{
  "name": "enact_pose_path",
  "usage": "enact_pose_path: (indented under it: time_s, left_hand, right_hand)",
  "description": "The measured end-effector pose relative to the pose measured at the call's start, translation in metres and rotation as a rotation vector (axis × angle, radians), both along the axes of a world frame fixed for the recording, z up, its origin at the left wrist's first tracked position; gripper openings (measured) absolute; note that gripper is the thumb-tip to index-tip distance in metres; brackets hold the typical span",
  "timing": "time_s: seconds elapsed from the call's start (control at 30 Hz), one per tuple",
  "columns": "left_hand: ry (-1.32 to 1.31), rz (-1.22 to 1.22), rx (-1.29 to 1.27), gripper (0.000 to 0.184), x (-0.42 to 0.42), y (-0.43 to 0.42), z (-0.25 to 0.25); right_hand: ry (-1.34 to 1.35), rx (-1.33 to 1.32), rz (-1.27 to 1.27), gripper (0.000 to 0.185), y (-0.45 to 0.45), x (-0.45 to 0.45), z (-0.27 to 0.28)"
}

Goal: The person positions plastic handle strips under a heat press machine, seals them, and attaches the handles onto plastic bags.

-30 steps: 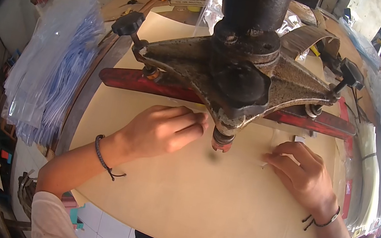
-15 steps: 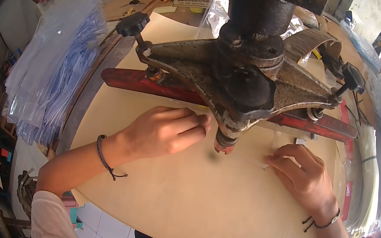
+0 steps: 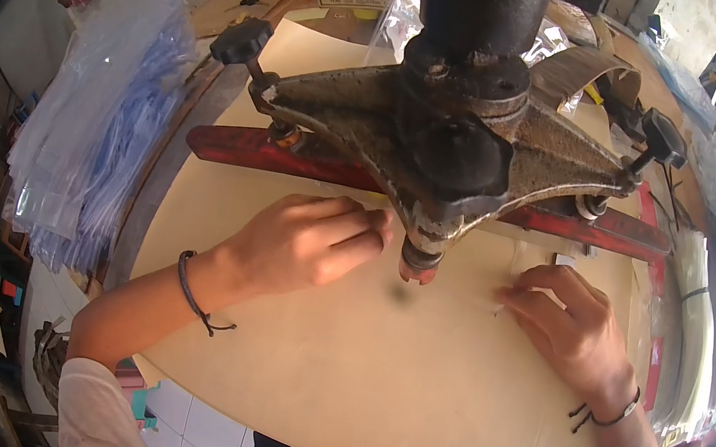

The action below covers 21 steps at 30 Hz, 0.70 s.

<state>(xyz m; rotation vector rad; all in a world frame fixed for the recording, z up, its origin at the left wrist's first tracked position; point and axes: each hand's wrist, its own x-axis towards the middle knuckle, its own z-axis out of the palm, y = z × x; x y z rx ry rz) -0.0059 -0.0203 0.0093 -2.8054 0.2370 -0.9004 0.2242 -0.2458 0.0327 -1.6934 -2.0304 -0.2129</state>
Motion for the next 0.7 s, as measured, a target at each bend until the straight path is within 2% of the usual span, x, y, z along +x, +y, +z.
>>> enact_pose_path:
  time_s: [0.2,0.4,0.7]
  left_hand:
    - [0.025,-0.015,-0.038,0.021,0.000,0.001,0.004]
    - [0.178,0.185,-0.112,0.039,-0.005,-0.002,-0.001]
    - [0.309,0.298,-0.305,0.047,-0.005,-0.008,0.005]
  right_hand:
    - [0.004,0.000,-0.002,0.023,-0.002,-0.001,0.001]
    - [-0.036,0.011,0.017,0.022,-0.005,0.001,0.001]
    - [-0.045,0.028,0.030,0.022,-0.007,-0.001,0.001]
